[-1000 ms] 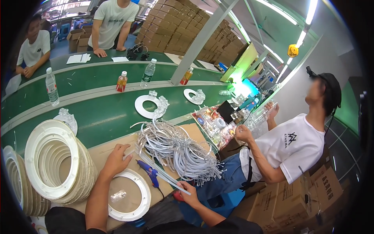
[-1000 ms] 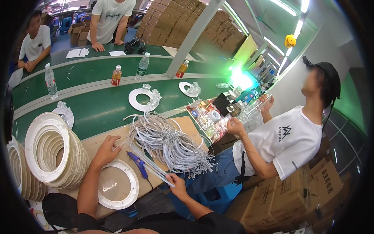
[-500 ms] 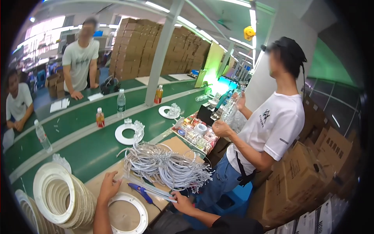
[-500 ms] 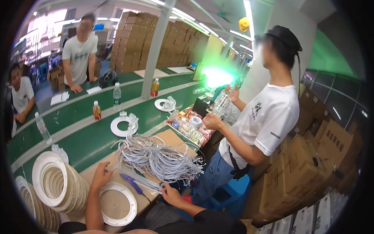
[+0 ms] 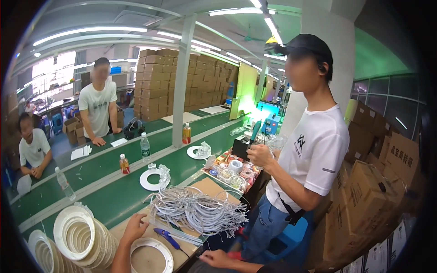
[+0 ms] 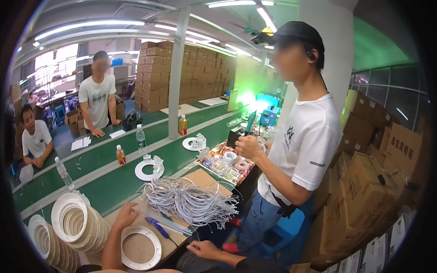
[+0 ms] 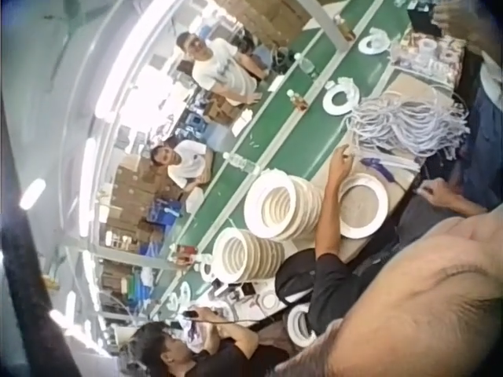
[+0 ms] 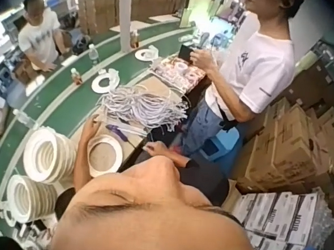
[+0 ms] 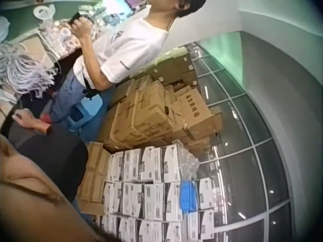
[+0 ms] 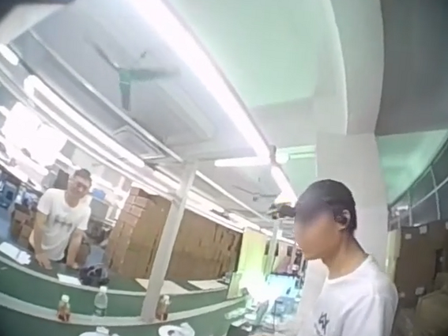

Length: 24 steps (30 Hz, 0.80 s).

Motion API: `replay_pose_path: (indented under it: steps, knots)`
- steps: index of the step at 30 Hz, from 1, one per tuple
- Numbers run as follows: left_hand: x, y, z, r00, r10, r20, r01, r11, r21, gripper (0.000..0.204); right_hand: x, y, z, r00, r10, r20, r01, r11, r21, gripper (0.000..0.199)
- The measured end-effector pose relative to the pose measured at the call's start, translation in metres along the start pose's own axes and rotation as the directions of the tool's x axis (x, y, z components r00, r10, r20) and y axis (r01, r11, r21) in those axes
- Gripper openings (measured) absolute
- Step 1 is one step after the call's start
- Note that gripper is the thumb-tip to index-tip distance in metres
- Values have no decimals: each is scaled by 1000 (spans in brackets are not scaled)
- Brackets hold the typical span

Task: Assembling plastic components and wiring for lighting fixtures on a production line.

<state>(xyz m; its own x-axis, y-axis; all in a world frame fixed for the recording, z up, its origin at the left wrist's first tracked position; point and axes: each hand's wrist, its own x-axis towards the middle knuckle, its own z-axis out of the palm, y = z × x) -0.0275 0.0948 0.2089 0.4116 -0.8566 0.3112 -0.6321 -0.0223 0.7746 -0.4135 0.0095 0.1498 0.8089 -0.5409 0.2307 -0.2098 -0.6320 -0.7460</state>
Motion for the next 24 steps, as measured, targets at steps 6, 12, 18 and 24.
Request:
replay_pose_path:
  steps: [6,12,18,24]
  knots:
    - [8,144,9,890,347,295,-386,918,87,35,-14,-9,67,685,-149,713,170,985,42,31]
    - [-53,345,133,524,807,272,-209,431,-878,37,-49,26,235,479,-670,567,495,740,456,29]
    - [-94,185,215,107,243,964,152,954,-258,80,-93,40,235,394,-633,667,415,770,485,33]
    - [-79,261,150,787,478,390,-190,789,-584,44,-120,69,167,261,-638,724,312,766,562,37]
